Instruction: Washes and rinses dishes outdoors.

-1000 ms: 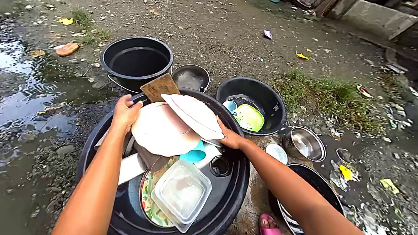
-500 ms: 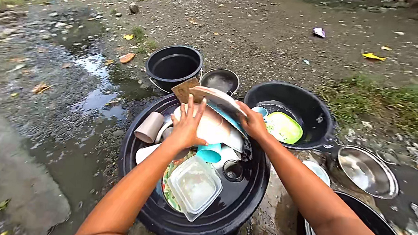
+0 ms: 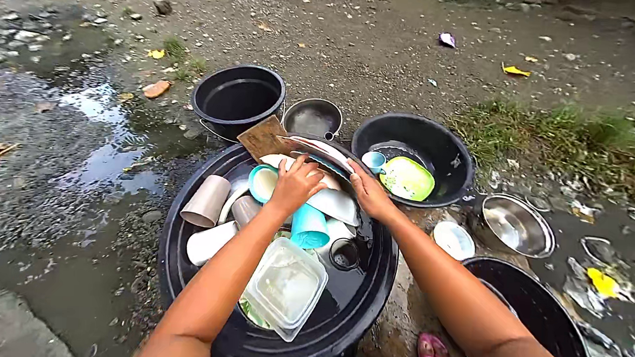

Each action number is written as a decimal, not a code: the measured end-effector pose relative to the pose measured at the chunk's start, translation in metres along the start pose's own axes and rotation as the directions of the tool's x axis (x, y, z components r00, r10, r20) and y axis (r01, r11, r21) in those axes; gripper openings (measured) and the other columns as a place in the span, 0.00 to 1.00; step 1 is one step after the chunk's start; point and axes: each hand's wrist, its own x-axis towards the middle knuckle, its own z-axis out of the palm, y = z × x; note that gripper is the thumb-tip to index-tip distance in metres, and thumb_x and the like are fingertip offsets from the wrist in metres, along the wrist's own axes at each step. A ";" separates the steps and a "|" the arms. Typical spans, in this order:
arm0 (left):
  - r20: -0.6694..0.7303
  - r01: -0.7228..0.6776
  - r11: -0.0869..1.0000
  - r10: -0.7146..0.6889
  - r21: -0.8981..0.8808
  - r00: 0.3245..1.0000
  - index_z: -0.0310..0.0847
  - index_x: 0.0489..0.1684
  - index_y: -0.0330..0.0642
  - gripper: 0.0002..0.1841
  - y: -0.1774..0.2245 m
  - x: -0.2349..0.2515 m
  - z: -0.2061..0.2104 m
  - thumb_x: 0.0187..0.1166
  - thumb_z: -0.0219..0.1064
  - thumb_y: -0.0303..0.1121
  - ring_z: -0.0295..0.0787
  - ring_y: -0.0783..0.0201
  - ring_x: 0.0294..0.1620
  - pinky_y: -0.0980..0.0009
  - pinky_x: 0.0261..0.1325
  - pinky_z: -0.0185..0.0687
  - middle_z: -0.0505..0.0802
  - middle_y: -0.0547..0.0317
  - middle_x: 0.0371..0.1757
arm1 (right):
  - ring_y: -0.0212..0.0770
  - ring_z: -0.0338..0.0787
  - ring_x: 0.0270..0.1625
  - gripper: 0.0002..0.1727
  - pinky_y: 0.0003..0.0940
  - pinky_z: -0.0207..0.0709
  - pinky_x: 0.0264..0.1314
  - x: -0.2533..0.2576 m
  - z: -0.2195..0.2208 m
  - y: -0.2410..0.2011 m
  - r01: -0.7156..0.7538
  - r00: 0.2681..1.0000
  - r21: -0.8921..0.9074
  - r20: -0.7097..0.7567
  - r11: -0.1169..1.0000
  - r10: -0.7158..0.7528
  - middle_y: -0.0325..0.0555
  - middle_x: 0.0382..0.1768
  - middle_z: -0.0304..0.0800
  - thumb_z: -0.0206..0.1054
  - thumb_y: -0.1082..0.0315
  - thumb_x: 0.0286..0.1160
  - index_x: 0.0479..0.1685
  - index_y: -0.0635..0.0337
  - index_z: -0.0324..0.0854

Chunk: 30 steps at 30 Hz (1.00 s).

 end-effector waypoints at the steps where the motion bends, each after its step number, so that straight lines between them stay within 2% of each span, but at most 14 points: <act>1: -0.013 -0.023 1.000 0.023 -0.003 1.000 0.95 0.51 0.41 0.13 -0.003 0.001 0.005 0.80 0.71 0.39 0.79 0.35 0.77 0.17 0.71 0.56 0.93 0.45 0.62 | 0.61 0.71 0.86 0.29 0.61 0.61 0.86 0.001 0.004 0.003 0.000 1.000 0.009 -0.018 1.000 0.000 0.63 0.86 0.67 0.36 0.61 0.97 0.92 0.63 0.55; 3: -0.034 -0.041 0.999 0.040 -0.008 0.999 0.95 0.51 0.41 0.13 -0.006 0.003 0.011 0.79 0.71 0.38 0.79 0.35 0.77 0.17 0.70 0.56 0.94 0.46 0.61 | 0.60 0.71 0.86 0.29 0.58 0.61 0.87 0.004 0.007 0.008 -0.003 1.000 0.041 -0.021 0.999 0.004 0.63 0.86 0.66 0.37 0.63 0.97 0.92 0.64 0.56; 5: -0.013 0.008 0.999 -0.008 -0.032 1.000 0.95 0.51 0.40 0.12 0.000 0.002 0.010 0.79 0.71 0.35 0.75 0.32 0.79 0.15 0.71 0.52 0.93 0.44 0.62 | 0.58 0.68 0.88 0.29 0.55 0.58 0.89 0.004 0.006 0.012 -0.015 0.999 0.068 0.031 0.998 0.013 0.63 0.89 0.62 0.38 0.63 0.97 0.93 0.65 0.52; 7: 0.017 0.066 0.996 -0.065 -0.058 0.998 0.94 0.52 0.37 0.12 0.013 0.000 0.007 0.80 0.69 0.32 0.70 0.30 0.82 0.14 0.72 0.48 0.91 0.41 0.65 | 0.56 0.57 0.94 0.31 0.51 0.49 0.94 0.004 -0.003 0.012 -0.017 0.992 0.060 0.125 0.998 0.009 0.61 0.93 0.52 0.40 0.62 0.97 0.94 0.66 0.45; 9: 0.005 0.053 0.997 -0.053 -0.064 0.999 0.93 0.56 0.39 0.14 0.030 -0.003 0.006 0.81 0.67 0.34 0.70 0.30 0.83 0.14 0.71 0.49 0.90 0.42 0.67 | 0.58 0.49 0.96 0.35 0.53 0.43 0.96 0.003 -0.025 0.016 0.009 0.980 -0.005 0.199 1.000 -0.008 0.64 0.94 0.44 0.43 0.60 0.96 0.96 0.65 0.39; 12: -0.064 -0.034 0.997 0.030 -0.063 0.998 0.93 0.56 0.43 0.16 0.061 0.004 0.003 0.78 0.67 0.38 0.78 0.32 0.77 0.16 0.67 0.58 0.93 0.45 0.64 | 0.62 0.64 0.90 0.35 0.56 0.54 0.92 0.000 -0.072 0.046 0.028 0.985 -0.079 0.173 0.996 -0.013 0.67 0.89 0.60 0.51 0.60 0.94 0.94 0.66 0.47; 14: -0.055 -0.025 0.998 0.022 -0.053 0.998 0.93 0.58 0.42 0.17 0.082 0.021 0.001 0.76 0.69 0.38 0.83 0.32 0.70 0.25 0.63 0.69 0.93 0.43 0.62 | 0.67 0.76 0.80 0.32 0.62 0.63 0.84 -0.003 -0.103 0.086 -0.094 0.971 -0.155 0.205 0.983 0.126 0.72 0.79 0.73 0.54 0.59 0.93 0.90 0.68 0.58; 16: 0.078 0.073 0.997 -0.073 -0.002 0.994 0.90 0.62 0.38 0.19 0.104 0.044 -0.003 0.78 0.70 0.38 0.86 0.35 0.65 0.34 0.58 0.77 0.93 0.40 0.60 | 0.72 0.80 0.74 0.29 0.66 0.65 0.80 -0.003 -0.128 0.136 -0.206 0.915 -0.289 0.281 0.935 0.289 0.77 0.71 0.79 0.56 0.60 0.92 0.82 0.74 0.67; 17: 0.221 0.151 0.988 -0.156 0.038 0.963 0.86 0.68 0.37 0.21 0.117 0.059 -0.008 0.81 0.68 0.39 0.86 0.34 0.65 0.35 0.59 0.77 0.92 0.37 0.59 | 0.74 0.79 0.74 0.28 0.68 0.64 0.79 -0.002 -0.135 0.161 -0.237 0.886 -0.363 0.300 0.901 0.354 0.79 0.69 0.80 0.58 0.61 0.90 0.79 0.76 0.70; 19: 0.535 0.265 0.956 -0.289 0.124 0.794 0.75 0.80 0.39 0.26 0.138 0.097 -0.009 0.88 0.61 0.42 0.80 0.35 0.73 0.36 0.72 0.71 0.88 0.35 0.67 | 0.75 0.77 0.77 0.28 0.69 0.63 0.80 0.005 -0.146 0.207 -0.310 0.862 -0.423 0.253 0.852 0.439 0.79 0.70 0.79 0.60 0.62 0.88 0.79 0.76 0.70; 20: 0.603 0.272 0.951 -0.302 0.144 0.739 0.73 0.82 0.39 0.26 0.145 0.115 0.000 0.89 0.60 0.42 0.78 0.35 0.76 0.37 0.75 0.69 0.86 0.35 0.70 | 0.74 0.75 0.78 0.29 0.68 0.62 0.81 0.013 -0.150 0.228 -0.365 0.864 -0.389 0.196 0.846 0.463 0.79 0.72 0.77 0.60 0.62 0.89 0.80 0.76 0.69; 24: 0.668 0.261 0.940 -0.341 0.221 0.662 0.72 0.82 0.37 0.26 0.154 0.185 0.069 0.88 0.62 0.40 0.75 0.34 0.79 0.36 0.77 0.67 0.83 0.33 0.74 | 0.71 0.72 0.82 0.30 0.65 0.60 0.84 0.055 -0.147 0.297 -0.569 0.822 -0.023 -0.006 0.822 0.569 0.79 0.76 0.73 0.58 0.61 0.90 0.80 0.77 0.67; 28: 0.713 0.324 0.875 -0.481 0.359 0.510 0.72 0.80 0.35 0.25 0.136 0.242 0.169 0.87 0.62 0.37 0.73 0.37 0.81 0.36 0.78 0.67 0.81 0.35 0.77 | 0.70 0.70 0.84 0.29 0.63 0.61 0.83 0.084 -0.138 0.327 -0.671 0.741 0.004 0.026 0.741 0.671 0.79 0.78 0.69 0.59 0.65 0.88 0.79 0.80 0.65; 30: 0.711 0.382 0.836 -0.541 0.395 0.450 0.70 0.80 0.32 0.26 0.124 0.255 0.213 0.85 0.63 0.35 0.73 0.37 0.81 0.35 0.78 0.67 0.79 0.33 0.78 | 0.76 0.60 0.87 0.36 0.67 0.58 0.85 0.096 -0.133 0.342 -0.708 0.705 -0.020 0.023 0.706 0.709 0.82 0.86 0.54 0.62 0.70 0.83 0.87 0.77 0.53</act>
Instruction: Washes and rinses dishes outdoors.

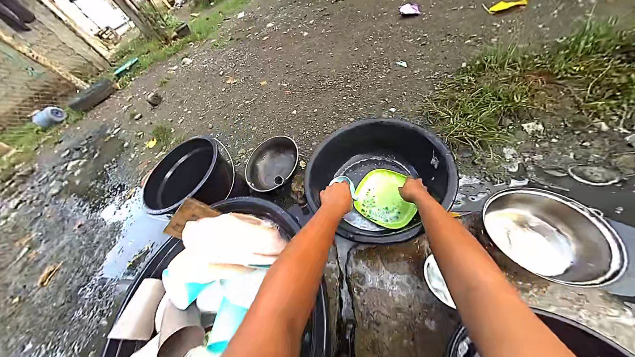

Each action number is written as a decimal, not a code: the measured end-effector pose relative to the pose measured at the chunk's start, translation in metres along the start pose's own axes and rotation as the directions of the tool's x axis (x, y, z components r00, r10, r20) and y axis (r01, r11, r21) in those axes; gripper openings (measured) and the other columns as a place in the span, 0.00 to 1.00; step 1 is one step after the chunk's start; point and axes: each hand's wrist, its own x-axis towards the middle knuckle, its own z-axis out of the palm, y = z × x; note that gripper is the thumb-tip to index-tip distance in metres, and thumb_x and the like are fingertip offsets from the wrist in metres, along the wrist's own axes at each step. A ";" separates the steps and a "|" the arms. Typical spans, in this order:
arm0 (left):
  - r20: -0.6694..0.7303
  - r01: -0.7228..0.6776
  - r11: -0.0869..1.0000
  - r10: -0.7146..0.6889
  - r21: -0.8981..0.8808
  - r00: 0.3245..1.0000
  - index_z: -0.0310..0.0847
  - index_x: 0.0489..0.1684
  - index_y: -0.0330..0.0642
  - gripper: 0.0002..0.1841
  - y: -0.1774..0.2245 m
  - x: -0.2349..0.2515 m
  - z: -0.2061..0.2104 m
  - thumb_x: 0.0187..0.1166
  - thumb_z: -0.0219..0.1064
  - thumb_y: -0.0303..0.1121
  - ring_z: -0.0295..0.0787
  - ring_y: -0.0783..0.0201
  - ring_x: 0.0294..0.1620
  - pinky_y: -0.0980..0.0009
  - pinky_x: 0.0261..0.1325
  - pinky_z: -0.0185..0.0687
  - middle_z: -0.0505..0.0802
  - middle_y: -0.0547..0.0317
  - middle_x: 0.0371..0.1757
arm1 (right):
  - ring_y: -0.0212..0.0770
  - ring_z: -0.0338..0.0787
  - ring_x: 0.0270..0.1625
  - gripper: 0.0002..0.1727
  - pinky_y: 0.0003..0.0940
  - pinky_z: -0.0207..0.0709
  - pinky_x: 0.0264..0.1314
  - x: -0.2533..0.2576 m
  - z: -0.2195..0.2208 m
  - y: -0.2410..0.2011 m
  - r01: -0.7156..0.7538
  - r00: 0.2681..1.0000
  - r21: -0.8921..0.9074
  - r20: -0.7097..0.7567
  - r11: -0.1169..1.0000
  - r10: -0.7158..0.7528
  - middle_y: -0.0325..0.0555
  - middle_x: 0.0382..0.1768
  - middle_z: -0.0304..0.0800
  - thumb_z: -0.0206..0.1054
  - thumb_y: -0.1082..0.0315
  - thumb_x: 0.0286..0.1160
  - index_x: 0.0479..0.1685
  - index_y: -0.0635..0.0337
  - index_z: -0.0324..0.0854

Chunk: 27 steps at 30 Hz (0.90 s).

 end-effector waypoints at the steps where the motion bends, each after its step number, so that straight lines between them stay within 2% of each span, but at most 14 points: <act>1: 0.016 0.034 0.999 -0.034 -0.017 0.999 0.68 0.81 0.32 0.27 0.004 0.016 0.008 0.85 0.63 0.35 0.73 0.37 0.82 0.35 0.78 0.68 0.78 0.33 0.79 | 0.78 0.57 0.88 0.41 0.68 0.59 0.84 0.008 0.002 0.003 -0.021 1.000 -0.022 0.005 1.000 0.022 0.81 0.89 0.46 0.63 0.72 0.80 0.91 0.73 0.47; 3: 0.042 0.073 0.996 -0.071 -0.047 0.997 0.61 0.86 0.31 0.32 0.010 0.042 0.025 0.83 0.65 0.33 0.70 0.36 0.83 0.35 0.78 0.68 0.76 0.32 0.81 | 0.78 0.59 0.87 0.47 0.67 0.62 0.82 0.017 0.006 0.008 -0.047 0.999 -0.060 0.025 0.997 0.048 0.81 0.89 0.44 0.65 0.74 0.76 0.95 0.66 0.40; 5: 0.062 0.084 0.993 -0.079 -0.083 0.995 0.50 0.91 0.32 0.38 0.007 0.065 0.040 0.83 0.66 0.32 0.64 0.34 0.87 0.35 0.80 0.66 0.68 0.33 0.87 | 0.78 0.63 0.85 0.51 0.69 0.64 0.79 0.023 0.006 0.009 -0.052 0.998 -0.083 0.018 0.995 0.053 0.81 0.86 0.54 0.67 0.75 0.74 0.96 0.63 0.38; 6: 0.072 0.087 0.991 -0.080 -0.097 0.994 0.45 0.93 0.32 0.40 0.003 0.075 0.046 0.83 0.65 0.31 0.60 0.33 0.88 0.34 0.80 0.64 0.64 0.34 0.89 | 0.77 0.66 0.83 0.51 0.70 0.65 0.78 0.026 0.007 0.009 -0.066 0.998 -0.081 -0.006 0.995 0.065 0.81 0.83 0.61 0.69 0.75 0.72 0.95 0.63 0.40; 8: 0.089 0.100 0.988 -0.089 -0.121 0.992 0.39 0.95 0.33 0.43 -0.006 0.088 0.058 0.83 0.65 0.31 0.58 0.33 0.89 0.32 0.82 0.61 0.62 0.34 0.91 | 0.74 0.73 0.79 0.48 0.69 0.69 0.75 0.030 0.011 0.010 -0.102 0.994 -0.076 -0.034 0.992 0.100 0.79 0.76 0.72 0.73 0.73 0.69 0.90 0.71 0.50; 10: 0.087 0.127 0.983 -0.116 -0.136 0.989 0.39 0.95 0.35 0.44 -0.008 0.098 0.072 0.81 0.66 0.31 0.61 0.33 0.88 0.29 0.82 0.58 0.68 0.32 0.87 | 0.71 0.79 0.75 0.34 0.68 0.73 0.70 0.023 0.011 0.013 -0.130 0.991 -0.086 0.002 0.988 0.131 0.75 0.71 0.78 0.74 0.70 0.71 0.75 0.78 0.68; 12: 0.037 0.168 0.981 -0.165 -0.100 0.986 0.47 0.94 0.39 0.42 -0.012 0.103 0.084 0.79 0.67 0.32 0.62 0.34 0.87 0.29 0.81 0.57 0.73 0.33 0.84 | 0.68 0.82 0.73 0.23 0.69 0.74 0.66 0.021 0.010 0.011 -0.098 0.992 -0.100 0.063 0.990 0.105 0.72 0.68 0.81 0.72 0.67 0.74 0.62 0.76 0.79; 14: -0.007 0.188 0.982 -0.188 -0.024 0.982 0.60 0.89 0.38 0.35 -0.018 0.103 0.094 0.80 0.67 0.34 0.63 0.34 0.87 0.32 0.83 0.55 0.75 0.34 0.83 | 0.69 0.82 0.71 0.21 0.71 0.73 0.66 0.027 0.012 0.016 -0.007 0.995 -0.063 0.096 0.998 0.013 0.72 0.66 0.83 0.70 0.64 0.78 0.61 0.73 0.81; 16: -0.001 0.186 0.980 -0.187 0.075 0.982 0.75 0.78 0.33 0.25 -0.018 0.102 0.100 0.80 0.65 0.29 0.60 0.35 0.88 0.34 0.85 0.53 0.74 0.35 0.83 | 0.70 0.83 0.69 0.20 0.72 0.73 0.66 0.033 0.016 0.022 0.119 0.991 0.045 0.063 0.992 -0.122 0.73 0.62 0.85 0.66 0.65 0.81 0.64 0.71 0.81; 18: -0.017 0.204 0.975 -0.203 0.088 0.979 0.79 0.74 0.34 0.22 -0.017 0.105 0.103 0.79 0.64 0.24 0.59 0.35 0.88 0.35 0.84 0.56 0.70 0.34 0.86 | 0.70 0.85 0.65 0.17 0.71 0.74 0.66 0.026 0.019 0.017 0.204 0.978 0.165 0.012 0.965 -0.208 0.73 0.59 0.86 0.61 0.68 0.84 0.64 0.70 0.81; 20: -0.066 0.222 0.975 -0.221 0.021 0.973 0.79 0.75 0.37 0.23 -0.019 0.111 0.104 0.79 0.63 0.25 0.59 0.34 0.88 0.36 0.80 0.63 0.67 0.33 0.87 | 0.70 0.86 0.63 0.16 0.69 0.75 0.65 0.008 0.017 0.006 0.265 0.964 0.201 -0.022 0.943 -0.266 0.72 0.56 0.87 0.58 0.69 0.87 0.63 0.70 0.80; 23: -0.083 0.209 0.963 -0.225 -0.172 0.971 0.79 0.77 0.43 0.25 -0.021 0.119 0.105 0.83 0.66 0.41 0.60 0.37 0.88 0.35 0.80 0.61 0.69 0.36 0.87 | 0.69 0.87 0.61 0.15 0.67 0.76 0.63 -0.015 0.013 -0.005 0.345 0.939 0.114 -0.038 0.932 -0.343 0.72 0.53 0.87 0.55 0.68 0.90 0.63 0.69 0.78; 25: -0.060 0.199 0.916 -0.234 -0.347 0.970 0.82 0.74 0.43 0.27 -0.023 0.121 0.102 0.86 0.60 0.52 0.64 0.41 0.87 0.35 0.84 0.53 0.76 0.41 0.83 | 0.68 0.87 0.63 0.16 0.66 0.75 0.65 -0.025 0.011 -0.010 0.367 0.930 0.071 -0.027 0.928 -0.366 0.71 0.54 0.88 0.53 0.67 0.91 0.64 0.69 0.77; 27: -0.036 0.219 0.867 -0.262 -0.448 0.964 0.86 0.66 0.39 0.32 -0.020 0.120 0.099 0.88 0.53 0.60 0.70 0.43 0.84 0.34 0.84 0.51 0.84 0.41 0.76 | 0.67 0.86 0.66 0.16 0.64 0.75 0.67 -0.031 0.011 -0.011 0.393 0.919 0.033 -0.009 0.919 -0.393 0.70 0.57 0.87 0.52 0.67 0.91 0.64 0.69 0.77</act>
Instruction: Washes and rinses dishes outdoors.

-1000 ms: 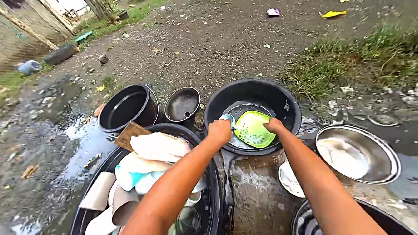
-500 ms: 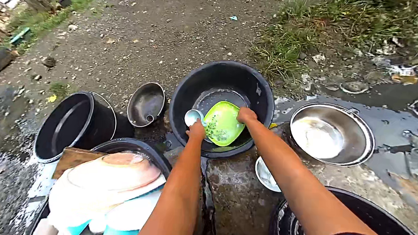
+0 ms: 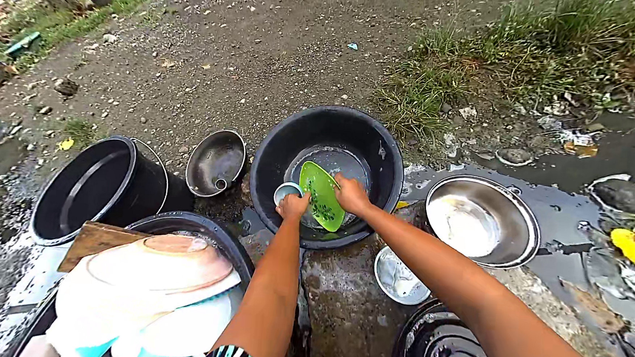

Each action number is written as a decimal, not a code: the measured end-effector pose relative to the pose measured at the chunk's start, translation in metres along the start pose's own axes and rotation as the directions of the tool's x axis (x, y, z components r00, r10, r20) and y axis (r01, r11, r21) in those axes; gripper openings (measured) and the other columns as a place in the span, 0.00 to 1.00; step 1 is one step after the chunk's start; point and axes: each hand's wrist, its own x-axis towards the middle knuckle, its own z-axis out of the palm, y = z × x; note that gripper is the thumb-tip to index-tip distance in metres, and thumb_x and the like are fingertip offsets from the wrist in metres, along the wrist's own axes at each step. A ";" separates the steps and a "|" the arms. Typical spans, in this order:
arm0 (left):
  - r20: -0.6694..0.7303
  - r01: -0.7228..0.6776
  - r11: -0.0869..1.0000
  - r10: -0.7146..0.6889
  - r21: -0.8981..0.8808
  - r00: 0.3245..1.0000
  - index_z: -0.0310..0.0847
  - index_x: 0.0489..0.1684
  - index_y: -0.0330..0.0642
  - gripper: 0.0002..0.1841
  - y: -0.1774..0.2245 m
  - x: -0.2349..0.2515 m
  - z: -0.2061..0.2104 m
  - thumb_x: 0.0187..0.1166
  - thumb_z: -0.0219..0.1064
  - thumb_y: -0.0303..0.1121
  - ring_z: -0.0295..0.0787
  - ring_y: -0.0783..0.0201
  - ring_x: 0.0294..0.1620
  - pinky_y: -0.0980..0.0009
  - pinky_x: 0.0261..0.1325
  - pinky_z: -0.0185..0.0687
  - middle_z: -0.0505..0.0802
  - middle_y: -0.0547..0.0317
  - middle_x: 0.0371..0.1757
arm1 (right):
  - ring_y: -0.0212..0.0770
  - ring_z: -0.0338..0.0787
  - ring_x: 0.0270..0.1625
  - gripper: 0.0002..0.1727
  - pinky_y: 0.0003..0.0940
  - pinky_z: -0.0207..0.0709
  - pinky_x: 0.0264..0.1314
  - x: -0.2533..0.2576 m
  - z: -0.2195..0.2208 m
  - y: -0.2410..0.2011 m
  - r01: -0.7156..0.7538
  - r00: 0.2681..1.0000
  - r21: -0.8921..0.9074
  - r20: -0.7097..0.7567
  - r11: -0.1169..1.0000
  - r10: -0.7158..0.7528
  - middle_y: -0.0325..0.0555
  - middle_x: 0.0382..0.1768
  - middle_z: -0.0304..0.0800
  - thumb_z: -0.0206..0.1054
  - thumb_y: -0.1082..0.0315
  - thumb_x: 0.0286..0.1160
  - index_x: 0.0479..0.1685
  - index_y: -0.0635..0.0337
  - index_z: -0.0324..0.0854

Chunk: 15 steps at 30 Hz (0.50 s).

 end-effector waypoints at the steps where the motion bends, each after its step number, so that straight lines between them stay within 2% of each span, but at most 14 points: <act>1: -0.006 0.021 1.000 -0.021 -0.021 1.000 0.86 0.63 0.37 0.33 0.002 -0.001 0.000 0.89 0.51 0.60 0.73 0.43 0.82 0.34 0.83 0.54 0.85 0.40 0.74 | 0.67 0.85 0.67 0.17 0.63 0.74 0.68 -0.002 0.000 -0.001 0.013 1.000 -0.015 0.010 1.000 -0.013 0.70 0.59 0.86 0.51 0.67 0.91 0.65 0.70 0.77; 4: -0.024 0.087 0.991 -0.090 -0.103 0.996 0.85 0.61 0.31 0.27 0.013 -0.009 0.003 0.93 0.51 0.49 0.76 0.43 0.80 0.36 0.79 0.63 0.85 0.36 0.72 | 0.66 0.84 0.69 0.18 0.63 0.74 0.69 -0.009 -0.003 -0.006 0.037 0.999 -0.063 0.021 0.997 -0.036 0.68 0.62 0.85 0.49 0.67 0.92 0.66 0.69 0.77; 6: -0.041 0.120 0.965 -0.133 -0.232 0.990 0.82 0.62 0.26 0.24 0.017 -0.016 0.005 0.93 0.53 0.42 0.78 0.41 0.77 0.41 0.77 0.69 0.84 0.31 0.71 | 0.66 0.84 0.70 0.19 0.65 0.74 0.68 -0.016 -0.008 -0.010 0.022 1.000 -0.127 0.015 0.992 -0.020 0.68 0.66 0.83 0.47 0.67 0.92 0.69 0.67 0.76; 8: -0.036 0.140 0.902 -0.169 -0.408 0.985 0.77 0.67 0.20 0.24 0.016 -0.025 0.005 0.92 0.55 0.39 0.77 0.38 0.78 0.45 0.80 0.69 0.81 0.26 0.73 | 0.70 0.85 0.67 0.20 0.68 0.75 0.64 -0.024 -0.013 -0.015 0.005 1.000 -0.212 -0.001 0.977 -0.006 0.68 0.70 0.81 0.46 0.67 0.93 0.74 0.65 0.74; 10: -0.011 0.160 0.803 -0.203 -0.574 0.979 0.73 0.71 0.20 0.24 0.019 -0.039 0.001 0.93 0.55 0.38 0.75 0.38 0.78 0.46 0.79 0.69 0.79 0.25 0.75 | 0.74 0.86 0.62 0.21 0.70 0.76 0.60 -0.032 -0.020 -0.019 0.033 0.999 -0.305 -0.030 0.952 -0.045 0.70 0.72 0.79 0.48 0.68 0.92 0.75 0.65 0.74; 13: 0.018 0.152 0.733 -0.187 -0.664 0.982 0.72 0.72 0.20 0.22 0.032 -0.074 -0.017 0.91 0.58 0.33 0.76 0.40 0.78 0.48 0.79 0.70 0.79 0.27 0.75 | 0.78 0.88 0.52 0.18 0.74 0.77 0.50 -0.042 -0.027 -0.015 0.111 0.978 -0.401 -0.119 0.909 -0.172 0.74 0.68 0.81 0.54 0.71 0.88 0.72 0.67 0.76; 15: 0.005 0.106 0.673 -0.150 -0.732 0.989 0.71 0.73 0.22 0.22 0.035 -0.095 -0.037 0.90 0.59 0.33 0.78 0.41 0.75 0.48 0.76 0.73 0.80 0.28 0.73 | 0.82 0.86 0.53 0.19 0.79 0.75 0.48 -0.046 -0.034 -0.015 0.119 0.960 -0.363 -0.195 0.924 -0.200 0.77 0.67 0.80 0.54 0.70 0.89 0.72 0.69 0.75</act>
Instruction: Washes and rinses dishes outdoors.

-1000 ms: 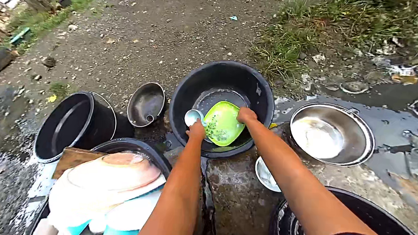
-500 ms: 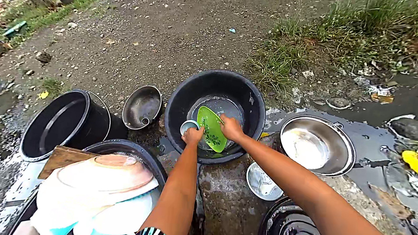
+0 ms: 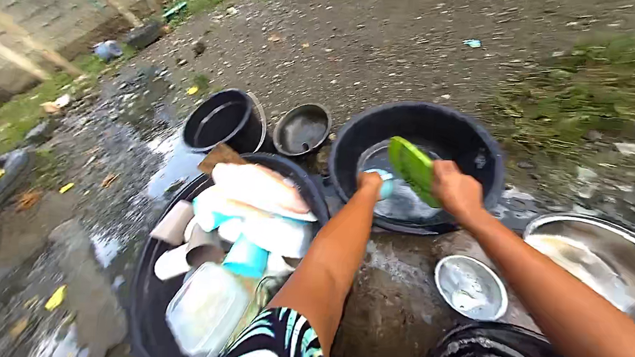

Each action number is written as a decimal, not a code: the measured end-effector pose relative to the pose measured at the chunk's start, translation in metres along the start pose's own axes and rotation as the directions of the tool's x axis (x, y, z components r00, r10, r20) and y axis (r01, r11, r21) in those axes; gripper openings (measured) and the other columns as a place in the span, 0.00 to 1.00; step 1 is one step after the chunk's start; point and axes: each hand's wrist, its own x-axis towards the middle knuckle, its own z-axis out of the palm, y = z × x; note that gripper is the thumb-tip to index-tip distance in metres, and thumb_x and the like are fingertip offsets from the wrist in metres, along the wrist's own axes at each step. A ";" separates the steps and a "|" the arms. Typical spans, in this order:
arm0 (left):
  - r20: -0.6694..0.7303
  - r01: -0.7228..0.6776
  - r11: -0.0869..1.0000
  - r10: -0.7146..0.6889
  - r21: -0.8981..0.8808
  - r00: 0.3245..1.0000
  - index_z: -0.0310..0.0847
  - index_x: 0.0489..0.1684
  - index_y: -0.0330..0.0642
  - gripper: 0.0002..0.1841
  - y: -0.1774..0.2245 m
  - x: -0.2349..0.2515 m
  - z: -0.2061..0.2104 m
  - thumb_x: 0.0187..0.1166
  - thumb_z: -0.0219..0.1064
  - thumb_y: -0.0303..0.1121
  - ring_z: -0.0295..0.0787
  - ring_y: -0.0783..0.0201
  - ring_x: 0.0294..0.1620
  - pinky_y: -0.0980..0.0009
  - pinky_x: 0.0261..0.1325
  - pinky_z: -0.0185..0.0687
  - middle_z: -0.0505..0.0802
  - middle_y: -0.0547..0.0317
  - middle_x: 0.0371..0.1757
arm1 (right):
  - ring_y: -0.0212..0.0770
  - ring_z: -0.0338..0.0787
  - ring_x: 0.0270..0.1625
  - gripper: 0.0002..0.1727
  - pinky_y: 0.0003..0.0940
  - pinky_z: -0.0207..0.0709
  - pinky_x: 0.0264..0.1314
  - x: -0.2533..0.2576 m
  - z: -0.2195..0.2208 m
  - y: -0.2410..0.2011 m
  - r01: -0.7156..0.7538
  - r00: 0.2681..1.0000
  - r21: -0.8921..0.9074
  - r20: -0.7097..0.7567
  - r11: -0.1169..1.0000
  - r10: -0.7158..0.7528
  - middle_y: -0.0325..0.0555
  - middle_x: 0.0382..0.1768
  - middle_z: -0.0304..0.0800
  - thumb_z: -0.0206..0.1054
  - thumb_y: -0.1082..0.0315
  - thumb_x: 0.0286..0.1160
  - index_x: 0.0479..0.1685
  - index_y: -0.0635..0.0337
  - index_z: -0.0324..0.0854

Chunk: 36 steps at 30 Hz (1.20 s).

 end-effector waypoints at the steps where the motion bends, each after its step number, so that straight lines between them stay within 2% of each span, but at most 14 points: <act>1: 0.010 -0.031 0.998 0.031 -0.053 0.999 0.71 0.73 0.23 0.23 0.009 -0.009 -0.011 0.90 0.59 0.35 0.79 0.40 0.73 0.46 0.74 0.75 0.81 0.28 0.72 | 0.84 0.84 0.57 0.19 0.82 0.72 0.51 0.001 -0.004 0.000 -0.021 0.999 0.065 -0.046 0.998 0.024 0.79 0.65 0.80 0.52 0.69 0.90 0.71 0.71 0.75; 4: 0.069 -0.183 0.983 0.182 0.015 0.981 0.75 0.65 0.23 0.23 0.044 -0.056 -0.067 0.92 0.56 0.40 0.81 0.44 0.59 0.47 0.61 0.76 0.84 0.30 0.62 | 0.85 0.78 0.68 0.23 0.81 0.64 0.67 0.002 -0.024 -0.012 -0.078 0.984 0.357 -0.122 0.931 0.129 0.89 0.62 0.78 0.51 0.65 0.92 0.70 0.80 0.71; 6: 0.130 -0.347 0.930 0.331 0.123 0.935 0.79 0.53 0.25 0.21 0.057 -0.100 -0.115 0.94 0.53 0.40 0.77 0.56 0.41 0.58 0.44 0.74 0.84 0.41 0.46 | 0.73 0.81 0.63 0.22 0.72 0.68 0.66 -0.007 -0.036 -0.024 -0.040 0.976 0.590 -0.152 0.807 0.159 0.84 0.59 0.78 0.53 0.67 0.89 0.67 0.82 0.71; 9: 0.210 -0.540 0.824 0.505 0.170 0.837 0.82 0.46 0.23 0.16 0.051 -0.173 -0.198 0.92 0.54 0.31 0.83 0.62 0.40 0.61 0.47 0.82 0.87 0.46 0.40 | 0.28 0.82 0.40 0.14 0.33 0.81 0.47 -0.026 -0.048 -0.045 -0.039 0.983 0.792 -0.079 0.610 0.166 0.43 0.44 0.79 0.55 0.65 0.89 0.62 0.65 0.74; 11: 0.206 -0.557 0.798 0.519 0.229 0.829 0.83 0.42 0.27 0.13 0.035 -0.215 -0.253 0.89 0.55 0.28 0.84 0.69 0.35 0.68 0.42 0.83 0.87 0.53 0.36 | 0.19 0.85 0.29 0.07 0.22 0.84 0.34 -0.039 -0.057 -0.063 -0.052 0.993 0.863 -0.008 0.503 0.117 0.28 0.33 0.82 0.56 0.67 0.88 0.55 0.55 0.76; 13: 0.145 -0.474 0.832 0.452 0.289 0.880 0.82 0.40 0.30 0.12 0.014 -0.246 -0.303 0.89 0.55 0.28 0.84 0.72 0.33 0.71 0.39 0.84 0.87 0.57 0.33 | 0.19 0.86 0.25 0.08 0.19 0.84 0.28 -0.054 -0.068 -0.094 -0.071 0.997 0.883 0.072 0.464 0.015 0.25 0.28 0.85 0.54 0.71 0.87 0.52 0.53 0.78; 16: -0.027 -0.262 0.896 0.291 0.359 0.956 0.82 0.38 0.32 0.13 -0.024 -0.270 -0.365 0.91 0.56 0.30 0.84 0.72 0.31 0.72 0.39 0.82 0.87 0.57 0.31 | 0.21 0.89 0.25 0.10 0.19 0.85 0.26 -0.082 -0.079 -0.161 -0.122 0.954 0.855 0.241 0.505 -0.177 0.28 0.28 0.89 0.50 0.73 0.89 0.54 0.56 0.77; 18: -0.133 -0.151 0.874 0.237 0.462 0.962 0.83 0.35 0.29 0.15 -0.052 -0.275 -0.400 0.90 0.57 0.31 0.80 0.68 0.28 0.67 0.37 0.78 0.86 0.53 0.28 | 0.22 0.88 0.25 0.11 0.19 0.83 0.24 -0.102 -0.080 -0.213 -0.172 0.881 0.815 0.378 0.554 -0.283 0.30 0.29 0.89 0.47 0.73 0.90 0.57 0.57 0.75; 21: -0.213 -0.013 0.820 0.164 0.573 0.963 0.83 0.36 0.25 0.18 -0.089 -0.272 -0.443 0.91 0.58 0.33 0.80 0.55 0.32 0.53 0.43 0.77 0.85 0.43 0.31 | 0.23 0.83 0.21 0.14 0.18 0.72 0.17 -0.127 -0.068 -0.277 -0.218 0.742 0.764 0.534 0.607 -0.405 0.36 0.32 0.88 0.47 0.73 0.91 0.67 0.60 0.72; 23: -0.246 0.018 0.808 0.158 0.589 0.956 0.83 0.35 0.23 0.19 -0.111 -0.264 -0.465 0.91 0.57 0.33 0.81 0.50 0.34 0.49 0.45 0.75 0.85 0.40 0.32 | 0.26 0.81 0.21 0.17 0.20 0.69 0.17 -0.141 -0.053 -0.312 -0.212 0.668 0.746 0.582 0.631 -0.464 0.40 0.35 0.87 0.48 0.74 0.90 0.73 0.62 0.69; 26: -0.295 0.059 0.824 0.134 0.564 0.946 0.83 0.37 0.21 0.19 -0.136 -0.257 -0.488 0.92 0.57 0.33 0.84 0.42 0.42 0.42 0.53 0.75 0.87 0.33 0.37 | 0.28 0.78 0.20 0.17 0.21 0.69 0.17 -0.148 -0.025 -0.362 -0.172 0.614 0.725 0.608 0.667 -0.503 0.44 0.36 0.85 0.50 0.75 0.90 0.73 0.65 0.69; 31: -0.318 0.139 0.838 0.044 0.527 0.947 0.82 0.37 0.20 0.20 -0.167 -0.255 -0.497 0.92 0.57 0.34 0.84 0.40 0.45 0.41 0.55 0.75 0.87 0.30 0.39 | 0.36 0.81 0.27 0.17 0.31 0.75 0.27 -0.151 0.026 -0.424 -0.008 0.712 0.717 0.494 0.697 -0.499 0.53 0.41 0.84 0.54 0.73 0.90 0.74 0.65 0.70; 34: -0.330 0.149 0.841 0.036 0.519 0.943 0.82 0.36 0.21 0.21 -0.185 -0.246 -0.488 0.91 0.58 0.35 0.85 0.38 0.46 0.40 0.54 0.75 0.87 0.30 0.39 | 0.58 0.91 0.50 0.25 0.57 0.82 0.56 -0.139 0.041 -0.445 0.254 0.746 0.676 0.319 0.692 -0.585 0.67 0.55 0.88 0.58 0.73 0.86 0.81 0.66 0.68; 36: -0.302 0.144 0.844 0.023 0.517 0.953 0.83 0.37 0.20 0.22 -0.197 -0.235 -0.482 0.91 0.57 0.36 0.86 0.36 0.48 0.39 0.56 0.75 0.88 0.28 0.41 | 0.65 0.88 0.56 0.25 0.65 0.78 0.60 -0.133 0.048 -0.459 0.333 0.773 0.645 0.231 0.688 -0.591 0.70 0.58 0.86 0.59 0.73 0.83 0.80 0.66 0.71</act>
